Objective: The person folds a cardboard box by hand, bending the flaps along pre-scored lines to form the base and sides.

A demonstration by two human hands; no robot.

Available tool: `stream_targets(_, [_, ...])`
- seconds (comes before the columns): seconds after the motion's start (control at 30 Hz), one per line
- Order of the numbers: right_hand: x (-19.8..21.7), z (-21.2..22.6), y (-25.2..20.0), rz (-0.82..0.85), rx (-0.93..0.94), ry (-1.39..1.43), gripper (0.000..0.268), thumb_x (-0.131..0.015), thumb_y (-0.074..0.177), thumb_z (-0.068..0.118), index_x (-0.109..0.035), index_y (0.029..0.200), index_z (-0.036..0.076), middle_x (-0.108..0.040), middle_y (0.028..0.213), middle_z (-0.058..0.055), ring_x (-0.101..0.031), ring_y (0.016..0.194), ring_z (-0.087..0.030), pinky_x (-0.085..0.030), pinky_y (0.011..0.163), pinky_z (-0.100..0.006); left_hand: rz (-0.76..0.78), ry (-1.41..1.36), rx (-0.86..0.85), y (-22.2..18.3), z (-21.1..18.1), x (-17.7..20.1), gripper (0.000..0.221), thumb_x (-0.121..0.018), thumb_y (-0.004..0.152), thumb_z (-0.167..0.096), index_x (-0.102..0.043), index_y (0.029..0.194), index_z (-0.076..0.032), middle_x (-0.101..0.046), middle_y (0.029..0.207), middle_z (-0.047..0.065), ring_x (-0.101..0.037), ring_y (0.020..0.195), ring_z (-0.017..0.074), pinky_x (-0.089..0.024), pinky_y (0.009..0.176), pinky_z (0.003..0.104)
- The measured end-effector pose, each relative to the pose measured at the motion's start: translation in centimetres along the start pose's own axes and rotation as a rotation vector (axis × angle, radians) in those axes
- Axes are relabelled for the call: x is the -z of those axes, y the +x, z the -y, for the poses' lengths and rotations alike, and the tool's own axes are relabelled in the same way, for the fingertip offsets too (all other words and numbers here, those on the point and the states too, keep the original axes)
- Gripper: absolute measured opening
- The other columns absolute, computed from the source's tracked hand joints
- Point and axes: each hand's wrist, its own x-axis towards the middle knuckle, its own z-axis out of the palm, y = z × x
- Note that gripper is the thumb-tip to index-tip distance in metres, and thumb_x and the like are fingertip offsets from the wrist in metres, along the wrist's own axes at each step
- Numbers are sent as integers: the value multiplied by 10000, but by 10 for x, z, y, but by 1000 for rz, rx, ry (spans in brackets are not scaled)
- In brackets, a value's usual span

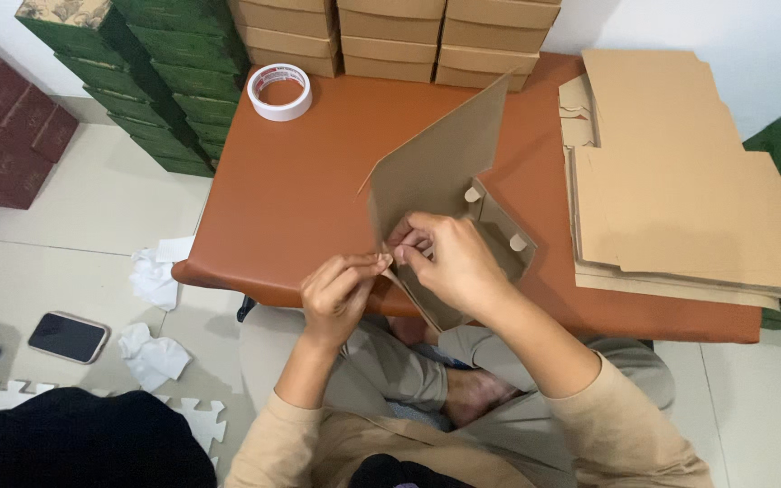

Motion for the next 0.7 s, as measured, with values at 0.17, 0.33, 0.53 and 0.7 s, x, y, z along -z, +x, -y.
stream_targets(0.17, [4, -1, -1, 29, -19, 120, 129, -648, 848, 62, -729, 943, 98, -794, 793, -88, -779, 789, -259, -591, 695, -359, -81, 29, -190, -5, 12, -5, 101, -795, 860, -42, -768, 778, -96, -785, 838, 29, -718, 650, 228, -566, 554, 308])
stream_targets(0.33, [0, -6, 2, 51, -14, 140, 117, -647, 853, 47, -729, 932, 74, -791, 790, -106, -777, 786, -265, -595, 693, -368, -69, 19, -241, 0, 11, -4, 139, -728, 911, -45, -764, 790, -102, -782, 842, 33, -703, 647, 270, -546, 553, 330])
stream_targets(0.53, [2, -4, 4, 33, -10, 122, 108, -659, 853, 83, -730, 933, 101, -791, 793, -74, -767, 769, -224, -592, 657, -333, -100, 38, -249, -2, 14, -6, 166, -686, 927, -6, -773, 823, -101, -783, 850, 22, -693, 656, 254, -549, 572, 311])
stream_targets(0.7, [1, -3, 5, 38, 5, 99, 131, -659, 854, 78, -738, 958, 86, -791, 797, -79, -763, 755, -222, -594, 628, -318, -99, 19, -253, -1, 14, -7, 167, -671, 944, -18, -773, 832, -89, -777, 845, 37, -693, 668, 282, -562, 591, 341])
